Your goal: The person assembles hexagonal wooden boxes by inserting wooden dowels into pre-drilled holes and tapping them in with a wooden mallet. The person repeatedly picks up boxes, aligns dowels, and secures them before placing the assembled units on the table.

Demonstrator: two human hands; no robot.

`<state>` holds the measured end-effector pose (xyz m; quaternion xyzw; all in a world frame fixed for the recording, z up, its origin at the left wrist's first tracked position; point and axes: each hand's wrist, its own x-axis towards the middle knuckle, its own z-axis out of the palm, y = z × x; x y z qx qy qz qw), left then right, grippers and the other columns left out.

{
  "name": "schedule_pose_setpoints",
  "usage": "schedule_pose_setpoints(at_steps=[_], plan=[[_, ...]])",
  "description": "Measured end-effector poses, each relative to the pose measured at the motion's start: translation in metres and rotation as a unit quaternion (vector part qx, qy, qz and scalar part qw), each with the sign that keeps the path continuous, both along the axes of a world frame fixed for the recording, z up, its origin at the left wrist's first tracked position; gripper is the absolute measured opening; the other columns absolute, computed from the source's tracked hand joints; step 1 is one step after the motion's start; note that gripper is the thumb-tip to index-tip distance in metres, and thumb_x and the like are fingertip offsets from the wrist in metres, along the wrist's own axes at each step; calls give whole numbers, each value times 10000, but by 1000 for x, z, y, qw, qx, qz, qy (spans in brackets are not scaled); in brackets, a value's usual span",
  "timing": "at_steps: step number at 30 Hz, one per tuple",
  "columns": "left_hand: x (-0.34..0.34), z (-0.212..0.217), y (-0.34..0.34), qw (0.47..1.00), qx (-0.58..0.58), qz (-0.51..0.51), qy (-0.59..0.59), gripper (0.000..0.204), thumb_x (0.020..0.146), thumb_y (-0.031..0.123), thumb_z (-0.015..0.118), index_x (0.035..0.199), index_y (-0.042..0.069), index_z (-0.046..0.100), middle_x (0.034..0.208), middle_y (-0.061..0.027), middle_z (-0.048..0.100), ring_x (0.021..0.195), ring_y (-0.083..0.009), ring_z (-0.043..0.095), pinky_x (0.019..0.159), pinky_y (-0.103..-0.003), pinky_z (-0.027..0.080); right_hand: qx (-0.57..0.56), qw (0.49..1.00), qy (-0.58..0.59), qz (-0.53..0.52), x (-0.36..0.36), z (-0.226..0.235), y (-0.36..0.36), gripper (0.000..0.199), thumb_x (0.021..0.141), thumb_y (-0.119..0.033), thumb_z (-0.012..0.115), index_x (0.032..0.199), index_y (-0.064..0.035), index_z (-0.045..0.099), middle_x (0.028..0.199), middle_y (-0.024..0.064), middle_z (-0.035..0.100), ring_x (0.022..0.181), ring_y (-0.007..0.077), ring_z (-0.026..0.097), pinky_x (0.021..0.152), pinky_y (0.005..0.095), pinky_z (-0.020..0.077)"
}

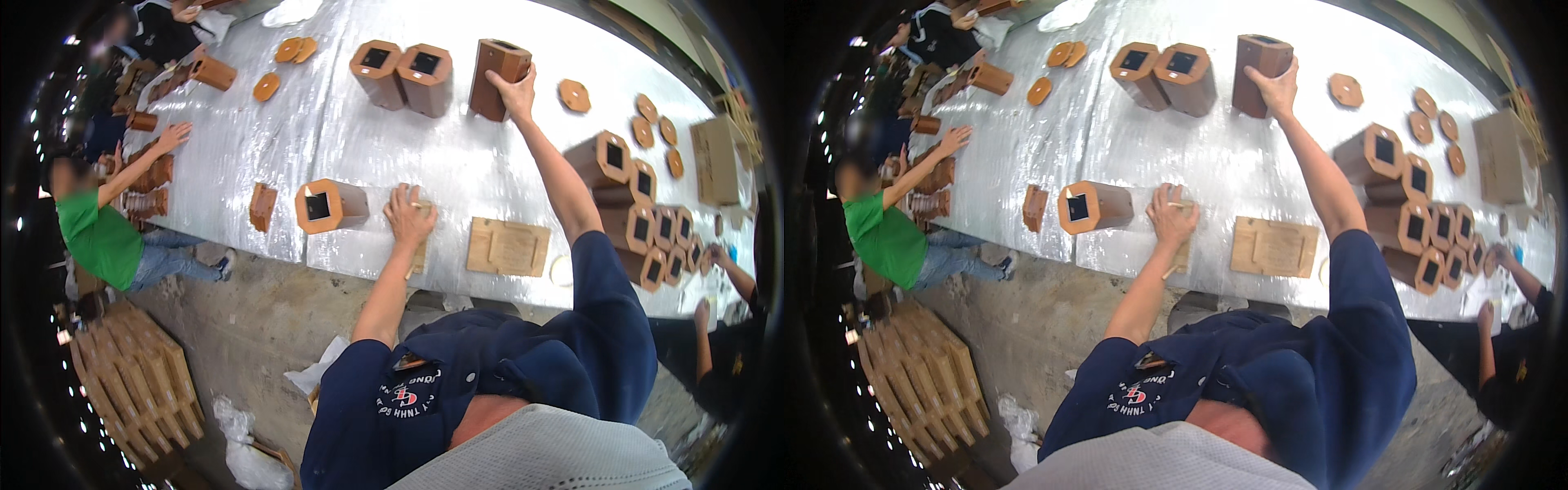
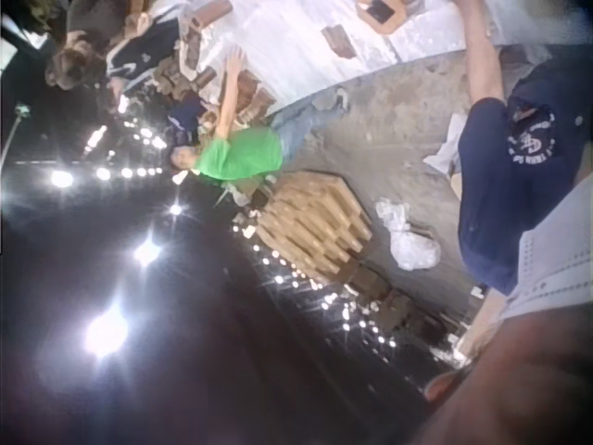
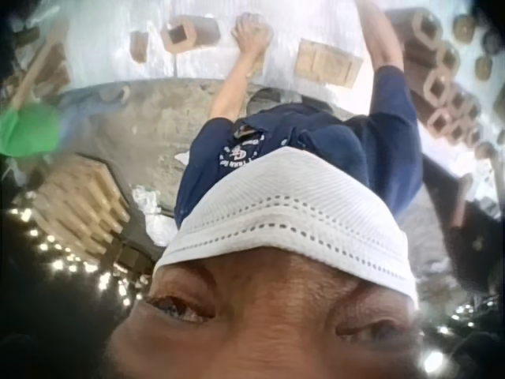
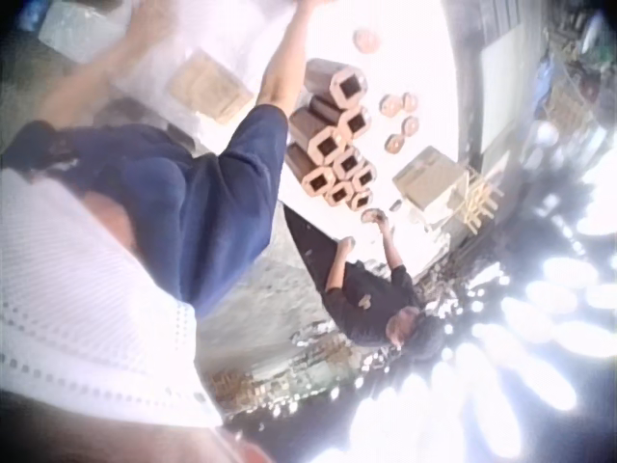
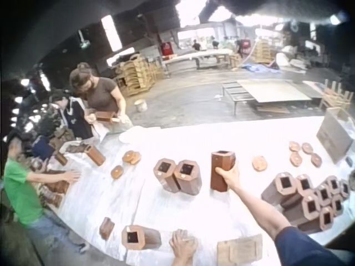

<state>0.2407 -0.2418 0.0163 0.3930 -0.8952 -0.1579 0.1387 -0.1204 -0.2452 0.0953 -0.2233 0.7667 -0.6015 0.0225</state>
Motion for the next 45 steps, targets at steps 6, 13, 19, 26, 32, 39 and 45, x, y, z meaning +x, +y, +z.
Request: schedule_pose_setpoints(at_steps=[6,13,19,26,32,39,45], plan=[[-2,1,-5,1000,-3,0,-12,589,761,384,670,1255,80,566,1333,-161,431,1294,-342,379,1017,-545,281,-16,995,91,35,-54,-12,-139,1092,619,-449,865,1412,24,283,1268,236,531,1186,360,545,1008,438,446],[-1,9,-4,1000,16,5,15,587,720,346,706,1236,98,577,1315,-132,451,1282,-337,389,997,-524,300,-30,960,158,227,-40,-29,-223,1163,618,-441,878,1487,-54,208,1309,224,538,1207,348,560,1009,416,482],[-8,7,-8,999,37,-10,-1,607,718,358,707,1259,122,565,1346,-134,442,1293,-350,390,1006,-556,291,135,933,87,322,-77,-65,-181,890,777,-428,786,1481,-92,358,1390,164,532,1308,321,491,1012,455,478],[-1,1,1,998,15,12,-63,629,746,383,692,1295,107,555,1391,-150,421,1355,-354,322,1055,-601,251,74,968,237,-47,45,25,47,542,824,-322,763,1262,-56,584,1261,173,612,1173,335,579,998,421,450],[1,-29,-10,999,33,-35,8,665,745,432,692,1303,91,568,1397,-172,421,1349,-368,317,1057,-603,247,413,804,383,-192,3,33,232,439,781,-328,718,1154,-110,639,1134,93,648,1089,300,597,893,449,462],[12,38,-85,958,216,-157,-104,693,742,504,721,1253,50,612,1286,-195,543,1233,-359,490,1043,-468,389,534,794,260,-126,-7,39,231,493,804,-472,674,1128,-101,699,1007,155,704,1057,318,629,1071,567,276],[39,173,-29,971,127,-154,128,562,789,361,732,1222,22,618,1227,-192,610,1150,-344,580,1003,-408,454,438,858,262,-58,-7,39,267,489,837,-430,684,1077,-5,692,921,130,688,934,319,634,974,424,420]])
